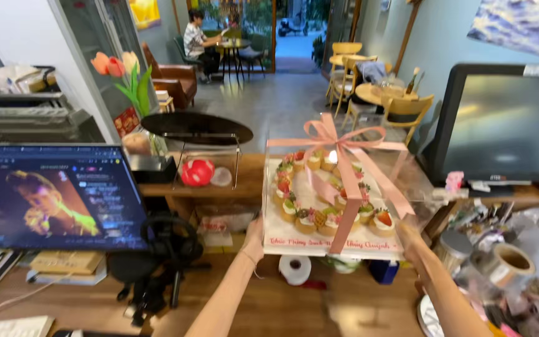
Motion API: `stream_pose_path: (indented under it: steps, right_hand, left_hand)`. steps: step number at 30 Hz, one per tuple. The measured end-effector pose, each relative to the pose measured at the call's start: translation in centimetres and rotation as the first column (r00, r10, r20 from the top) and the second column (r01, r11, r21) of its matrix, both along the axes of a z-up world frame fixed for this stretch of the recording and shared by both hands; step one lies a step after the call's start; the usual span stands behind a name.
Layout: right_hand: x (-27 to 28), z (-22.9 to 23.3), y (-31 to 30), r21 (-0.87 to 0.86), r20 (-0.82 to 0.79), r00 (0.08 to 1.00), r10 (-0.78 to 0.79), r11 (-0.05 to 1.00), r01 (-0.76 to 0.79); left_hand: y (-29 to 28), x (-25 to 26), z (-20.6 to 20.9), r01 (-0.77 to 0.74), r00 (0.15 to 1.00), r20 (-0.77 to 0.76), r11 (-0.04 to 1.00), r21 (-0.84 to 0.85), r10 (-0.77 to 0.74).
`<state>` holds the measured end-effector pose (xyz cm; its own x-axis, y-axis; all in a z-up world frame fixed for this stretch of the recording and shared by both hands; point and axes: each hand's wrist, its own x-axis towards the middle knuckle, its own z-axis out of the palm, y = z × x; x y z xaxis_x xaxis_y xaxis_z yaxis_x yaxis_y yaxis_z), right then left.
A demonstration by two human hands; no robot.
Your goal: The person prepares and packs small bakery items by hand into a box, adding decorative stickers and a small card.
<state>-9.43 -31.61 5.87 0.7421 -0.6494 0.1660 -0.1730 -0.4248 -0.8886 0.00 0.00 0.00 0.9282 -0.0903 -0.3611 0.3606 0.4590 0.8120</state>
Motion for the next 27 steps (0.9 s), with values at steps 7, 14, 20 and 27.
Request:
stream_pose_path:
  steps: [7,14,20,27]
  right_hand:
    - [6.8,-5.8,-11.2,0.914,0.152,0.952,0.267,0.328,-0.239]
    - [11.0,-14.5,-14.9,0.974,0.221,0.965,-0.140,0.082,-0.211]
    - [6.0,-11.3,-10.3,0.970,0.207,0.932,-0.298,-0.063,-0.236]
    - [0.0,-22.0,-6.3,0.979,0.141,0.967,-0.213,0.173,-0.104]
  left_hand:
    - [-1.3,-0.5,6.7,-0.010,0.996,-0.095,0.993,-0.116,-0.001]
    - [-2.4,11.6,-0.2,-0.294,0.937,-0.274,0.915,-0.277,0.218]
    - [0.0,9.2,-7.6,-0.515,0.855,-0.235,0.815,-0.265,0.463]
    - [0.2,6.9,-27.4,-0.274,0.937,0.348,0.533,0.801,-0.041]
